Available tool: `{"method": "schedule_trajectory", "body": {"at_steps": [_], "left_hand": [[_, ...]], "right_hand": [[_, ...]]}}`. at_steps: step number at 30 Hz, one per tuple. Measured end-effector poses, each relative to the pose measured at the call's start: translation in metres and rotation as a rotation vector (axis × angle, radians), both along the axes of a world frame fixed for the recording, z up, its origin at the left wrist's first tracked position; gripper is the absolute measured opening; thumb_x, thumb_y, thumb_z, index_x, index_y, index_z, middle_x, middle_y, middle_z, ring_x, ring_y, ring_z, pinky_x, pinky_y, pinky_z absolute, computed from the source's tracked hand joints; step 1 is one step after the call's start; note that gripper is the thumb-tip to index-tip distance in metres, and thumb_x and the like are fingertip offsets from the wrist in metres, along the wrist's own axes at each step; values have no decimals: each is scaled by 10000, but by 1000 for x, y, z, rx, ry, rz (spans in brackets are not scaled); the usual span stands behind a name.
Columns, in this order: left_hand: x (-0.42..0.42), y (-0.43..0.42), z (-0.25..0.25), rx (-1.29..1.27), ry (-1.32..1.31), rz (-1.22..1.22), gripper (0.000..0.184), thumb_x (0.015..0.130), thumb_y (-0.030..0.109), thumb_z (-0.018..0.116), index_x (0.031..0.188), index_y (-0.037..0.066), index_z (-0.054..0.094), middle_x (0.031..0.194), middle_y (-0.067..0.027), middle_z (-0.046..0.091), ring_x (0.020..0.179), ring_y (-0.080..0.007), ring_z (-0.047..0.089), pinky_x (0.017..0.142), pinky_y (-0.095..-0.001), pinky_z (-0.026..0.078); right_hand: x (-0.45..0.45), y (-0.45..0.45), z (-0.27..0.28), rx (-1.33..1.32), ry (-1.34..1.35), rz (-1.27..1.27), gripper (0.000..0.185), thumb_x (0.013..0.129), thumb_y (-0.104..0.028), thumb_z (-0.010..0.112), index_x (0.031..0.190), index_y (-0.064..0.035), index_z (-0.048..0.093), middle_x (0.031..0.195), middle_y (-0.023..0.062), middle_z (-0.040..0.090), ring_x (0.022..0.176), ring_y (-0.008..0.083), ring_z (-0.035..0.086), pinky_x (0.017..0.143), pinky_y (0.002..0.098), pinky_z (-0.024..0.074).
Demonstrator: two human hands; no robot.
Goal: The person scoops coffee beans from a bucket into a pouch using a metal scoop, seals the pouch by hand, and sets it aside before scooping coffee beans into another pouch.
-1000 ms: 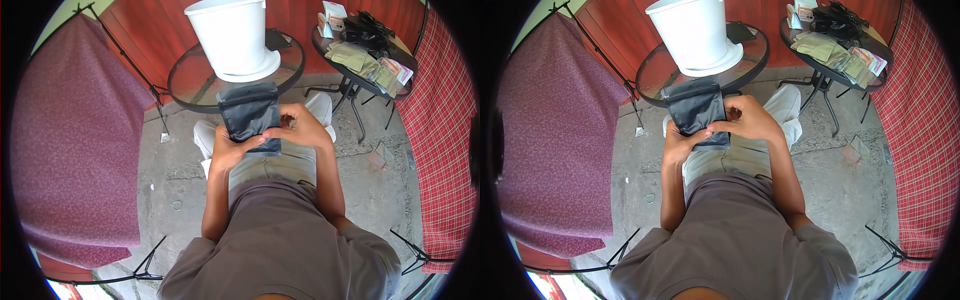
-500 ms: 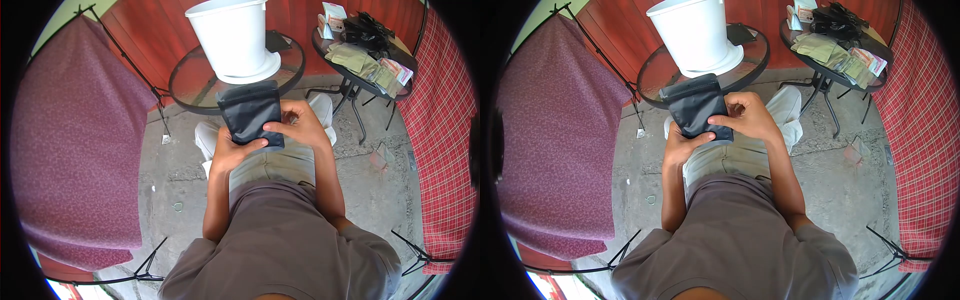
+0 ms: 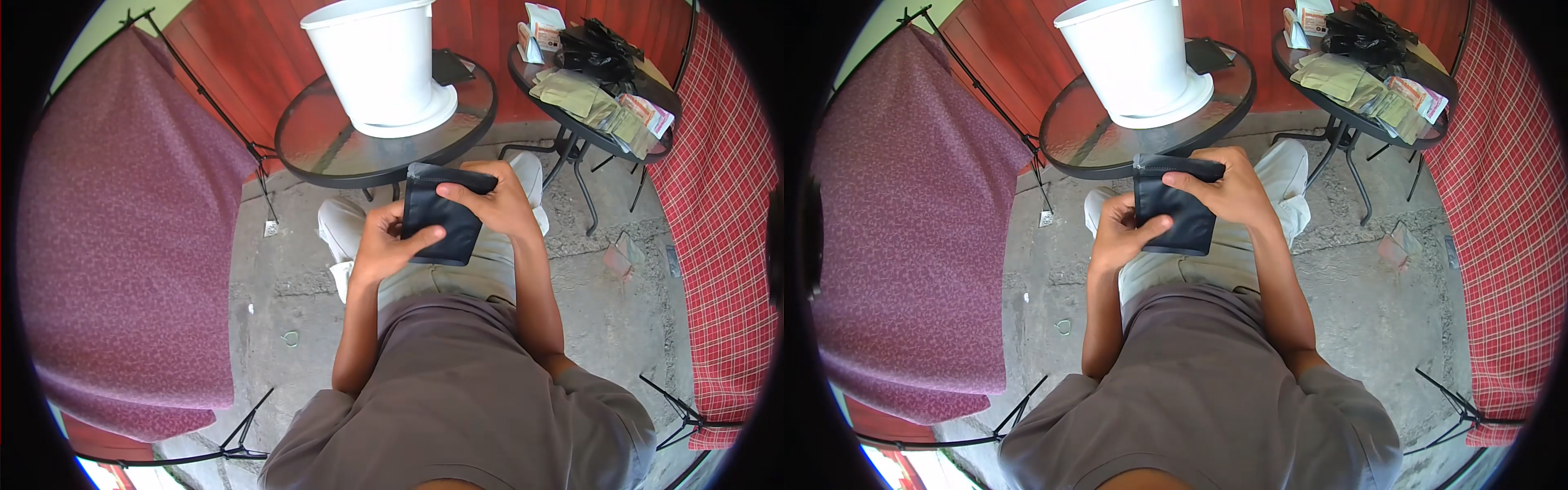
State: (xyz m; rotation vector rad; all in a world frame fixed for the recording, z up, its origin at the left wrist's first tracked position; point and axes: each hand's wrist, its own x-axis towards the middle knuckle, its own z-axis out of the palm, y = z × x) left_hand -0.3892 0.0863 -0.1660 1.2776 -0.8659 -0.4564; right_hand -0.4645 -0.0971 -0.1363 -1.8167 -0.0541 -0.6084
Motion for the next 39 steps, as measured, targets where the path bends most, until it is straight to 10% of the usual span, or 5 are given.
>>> {"method": "schedule_trajectory", "body": {"at_steps": [18, 31, 34, 39], "left_hand": [[3, 7, 1, -258, -50, 268, 112, 889, 14, 701, 793, 15, 643, 745, 39, 605, 685, -18, 507, 618, -191, 393], [6, 9, -2, -147, -141, 170, 55, 877, 11, 697, 918, -24, 686, 833, -25, 674, 768, -64, 575, 695, -219, 445], [8, 12, -1, -152, -286, 159, 54, 865, 4, 697, 899, -30, 674, 820, -37, 656, 752, -80, 551, 686, -229, 426], [7, 13, 2, -214, -367, 242, 59, 858, 7, 699, 895, -35, 682, 818, -47, 647, 747, -95, 549, 682, -233, 417]], "right_hand": [[3, 10, 3, -259, -49, 157, 327, 830, -245, 780, 739, 42, 653, 576, 106, 556, 523, 163, 478, 515, 320, 395], [5, 11, 3, -253, -196, 192, 289, 828, -202, 775, 791, 44, 627, 619, 111, 511, 553, 236, 430, 549, 351, 378], [3, 11, 7, -257, -201, 266, 295, 838, -158, 769, 735, 27, 565, 592, 42, 415, 575, 100, 365, 510, 303, 299], [-1, 11, 9, -244, -178, 243, 334, 854, -208, 758, 701, 38, 592, 565, 81, 454, 534, 134, 378, 506, 322, 333]]}}
